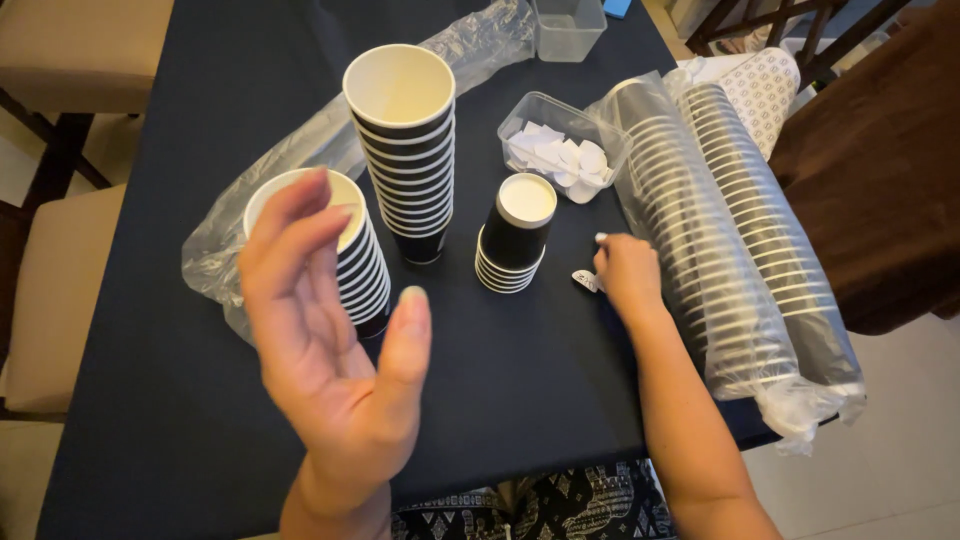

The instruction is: Peeling circular logo stickers from a sheet and applying them to the sides of black and white striped paper cups.

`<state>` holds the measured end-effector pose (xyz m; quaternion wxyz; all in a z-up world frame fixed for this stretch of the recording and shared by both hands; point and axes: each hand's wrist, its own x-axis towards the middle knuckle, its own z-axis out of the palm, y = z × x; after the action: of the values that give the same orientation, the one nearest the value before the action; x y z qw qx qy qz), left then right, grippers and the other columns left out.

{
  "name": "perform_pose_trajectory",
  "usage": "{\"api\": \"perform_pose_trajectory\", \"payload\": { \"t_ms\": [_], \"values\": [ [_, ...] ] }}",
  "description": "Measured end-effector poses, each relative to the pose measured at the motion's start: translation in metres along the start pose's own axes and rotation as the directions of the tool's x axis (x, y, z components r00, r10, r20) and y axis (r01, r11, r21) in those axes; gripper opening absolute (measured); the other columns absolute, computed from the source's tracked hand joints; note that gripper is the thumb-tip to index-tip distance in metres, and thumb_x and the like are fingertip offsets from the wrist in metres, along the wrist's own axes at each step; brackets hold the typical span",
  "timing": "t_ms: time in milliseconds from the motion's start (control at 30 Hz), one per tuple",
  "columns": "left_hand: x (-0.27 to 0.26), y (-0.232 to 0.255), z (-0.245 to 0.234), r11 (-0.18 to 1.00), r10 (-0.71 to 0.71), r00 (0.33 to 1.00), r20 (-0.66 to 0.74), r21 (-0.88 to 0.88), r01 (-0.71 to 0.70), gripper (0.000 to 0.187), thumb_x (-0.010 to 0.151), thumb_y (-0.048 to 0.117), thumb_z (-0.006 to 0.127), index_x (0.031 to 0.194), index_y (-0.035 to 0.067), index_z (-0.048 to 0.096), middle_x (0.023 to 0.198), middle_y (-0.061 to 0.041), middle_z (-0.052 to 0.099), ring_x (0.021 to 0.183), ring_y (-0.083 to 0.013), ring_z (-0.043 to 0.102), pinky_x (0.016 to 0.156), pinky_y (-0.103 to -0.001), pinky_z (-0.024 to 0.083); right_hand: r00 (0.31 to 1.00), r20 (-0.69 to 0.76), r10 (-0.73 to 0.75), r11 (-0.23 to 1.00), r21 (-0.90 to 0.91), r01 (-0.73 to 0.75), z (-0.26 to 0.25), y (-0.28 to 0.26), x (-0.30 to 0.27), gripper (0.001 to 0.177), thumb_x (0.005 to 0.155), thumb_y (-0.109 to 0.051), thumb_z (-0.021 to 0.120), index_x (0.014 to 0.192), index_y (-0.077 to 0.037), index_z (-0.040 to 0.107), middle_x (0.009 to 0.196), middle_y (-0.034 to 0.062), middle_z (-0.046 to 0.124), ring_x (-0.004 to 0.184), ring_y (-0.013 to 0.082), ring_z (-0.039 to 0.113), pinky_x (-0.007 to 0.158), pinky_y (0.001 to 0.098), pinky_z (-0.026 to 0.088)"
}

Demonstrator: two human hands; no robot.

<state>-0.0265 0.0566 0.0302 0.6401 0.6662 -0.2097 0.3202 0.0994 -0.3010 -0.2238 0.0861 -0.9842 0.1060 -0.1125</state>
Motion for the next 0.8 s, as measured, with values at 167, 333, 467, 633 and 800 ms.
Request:
{"api": "perform_pose_trajectory", "payload": {
  "t_ms": [167, 333, 467, 633, 800],
  "values": [
    [0.003, -0.004, 0.010, 0.998, 0.055, 0.996, 0.077, 0.003, -0.055, 0.031, 0.102, 0.002, 0.060, 0.131, 0.001, 0.050, 0.144, -0.023, 0.047, 0.147, -0.0343, 0.048, 0.132, -0.045, 0.042, 0.959, -0.273, 0.075, 0.928, 0.371, 0.033, -0.061, -0.029, -0.024, 0.018, 0.090, -0.016, 0.070, 0.103, -0.013, 0.081, 0.105, 0.0023, 0.079, 0.097, 0.0183, 0.071, 0.094, 0.0344, 0.050],
    [0.010, -0.008, 0.013, 0.998, 0.035, 0.960, 0.278, 0.044, -0.049, 0.022, 0.101, 0.007, 0.064, 0.123, 0.006, 0.062, 0.139, -0.019, 0.059, 0.136, -0.0295, 0.059, 0.121, -0.041, 0.047, 0.990, -0.110, 0.088, 0.228, 0.970, 0.088, -0.142, -0.083, -0.055, 0.014, 0.089, -0.006, 0.078, 0.102, -0.001, 0.076, 0.088, 0.0116, 0.076, 0.081, 0.0158, 0.074, 0.080, 0.0233, 0.060],
    [0.009, -0.023, 0.022, 0.995, 0.073, 0.947, 0.313, 0.037, -0.089, 0.021, 0.103, 0.006, 0.063, 0.125, 0.005, 0.063, 0.133, -0.016, 0.064, 0.128, -0.0283, 0.065, 0.117, -0.038, 0.047, 0.994, -0.099, 0.042, 0.115, 0.989, 0.093, -0.189, -0.112, -0.070, 0.017, 0.089, -0.006, 0.078, 0.103, 0.003, 0.074, 0.091, 0.0172, 0.075, 0.077, 0.0203, 0.074, 0.074, 0.0262, 0.064],
    [0.001, -0.045, 0.041, 0.992, -0.079, 0.931, 0.355, -0.061, 0.107, 0.035, 0.101, 0.023, 0.065, 0.132, 0.008, 0.060, 0.116, -0.011, 0.072, 0.099, -0.0157, 0.075, 0.095, -0.027, 0.061, 0.847, -0.520, -0.111, 0.567, 0.666, 0.484, -0.226, -0.143, -0.098, 0.012, 0.092, 0.007, 0.082, 0.100, 0.005, 0.073, 0.094, 0.0181, 0.073, 0.080, 0.0197, 0.069, 0.072, 0.0246, 0.052],
    [-0.002, -0.032, 0.036, 0.891, -0.185, 0.902, 0.389, -0.321, 0.321, 0.026, 0.097, 0.014, 0.069, 0.122, 0.004, 0.068, 0.116, -0.012, 0.076, 0.105, -0.0146, 0.075, 0.103, -0.026, 0.062, 0.562, -0.720, -0.407, 0.483, 0.352, 0.802, -0.243, -0.162, -0.103, 0.003, 0.095, 0.008, 0.069, 0.092, 0.007, 0.071, 0.097, 0.0277, 0.072, 0.086, 0.0358, 0.073, 0.084, 0.0421, 0.059]
  ]
}}
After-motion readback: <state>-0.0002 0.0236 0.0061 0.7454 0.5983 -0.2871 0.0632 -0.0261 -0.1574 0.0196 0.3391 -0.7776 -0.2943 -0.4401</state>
